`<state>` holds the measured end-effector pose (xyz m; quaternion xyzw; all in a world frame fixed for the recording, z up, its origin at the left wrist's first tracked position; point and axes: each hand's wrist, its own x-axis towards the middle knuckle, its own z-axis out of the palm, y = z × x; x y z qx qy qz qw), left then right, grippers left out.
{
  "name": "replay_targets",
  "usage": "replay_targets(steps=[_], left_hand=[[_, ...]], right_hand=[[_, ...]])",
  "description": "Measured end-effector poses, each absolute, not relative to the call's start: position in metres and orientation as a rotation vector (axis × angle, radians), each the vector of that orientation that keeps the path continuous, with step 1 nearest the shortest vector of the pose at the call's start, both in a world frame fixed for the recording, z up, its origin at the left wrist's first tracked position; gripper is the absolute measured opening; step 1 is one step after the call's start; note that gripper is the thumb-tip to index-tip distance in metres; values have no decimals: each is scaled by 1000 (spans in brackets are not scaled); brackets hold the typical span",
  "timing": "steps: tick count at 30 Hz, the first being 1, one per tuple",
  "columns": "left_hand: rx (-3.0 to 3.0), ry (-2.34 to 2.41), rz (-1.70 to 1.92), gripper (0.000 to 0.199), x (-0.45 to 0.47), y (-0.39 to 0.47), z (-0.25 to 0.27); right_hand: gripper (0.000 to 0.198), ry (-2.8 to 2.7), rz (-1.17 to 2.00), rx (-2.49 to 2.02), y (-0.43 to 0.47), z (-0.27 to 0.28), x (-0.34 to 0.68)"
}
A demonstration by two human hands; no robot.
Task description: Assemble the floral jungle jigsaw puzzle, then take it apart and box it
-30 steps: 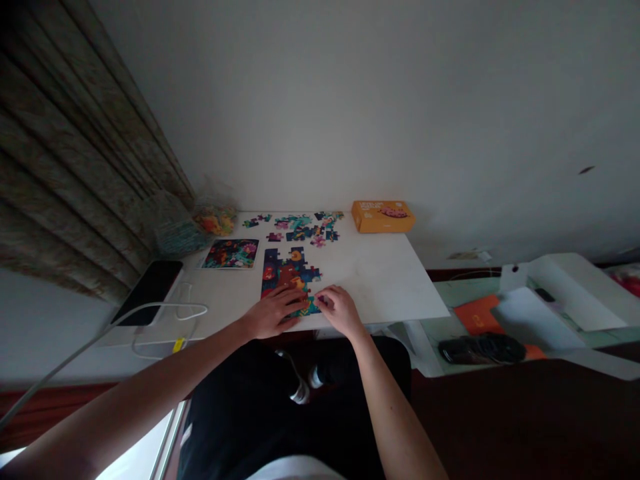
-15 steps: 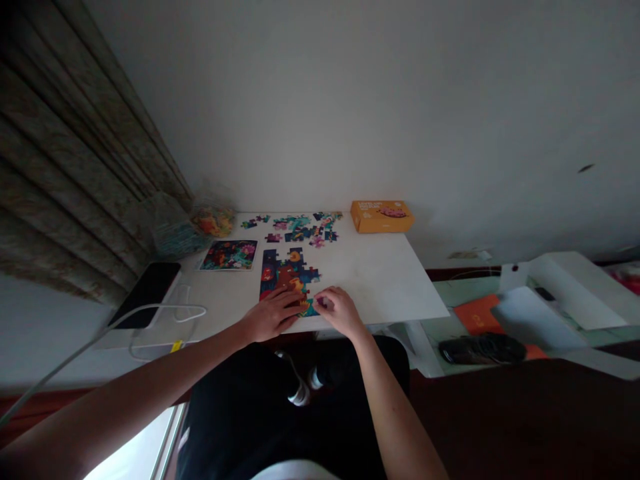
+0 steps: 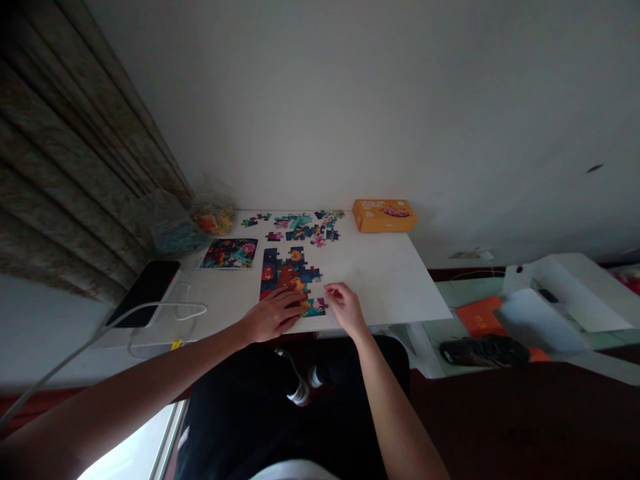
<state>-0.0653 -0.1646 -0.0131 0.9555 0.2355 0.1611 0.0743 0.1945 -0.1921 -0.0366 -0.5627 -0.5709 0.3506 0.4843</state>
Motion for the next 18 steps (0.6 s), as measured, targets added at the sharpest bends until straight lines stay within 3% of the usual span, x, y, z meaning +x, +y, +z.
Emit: replay_targets(steps=[7, 13, 18], left_hand=[[2840, 696, 517, 32, -66, -164, -14], [2826, 690, 556, 30, -66, -164, -15], [2828, 687, 570, 31, -66, -164, -14]], right_hand=[[42, -1088, 830, -1441, -167, -43, 215], [37, -1453, 361, -1681, -117, -37, 219], [47, -1886, 68, -1892, -88, -26, 202]])
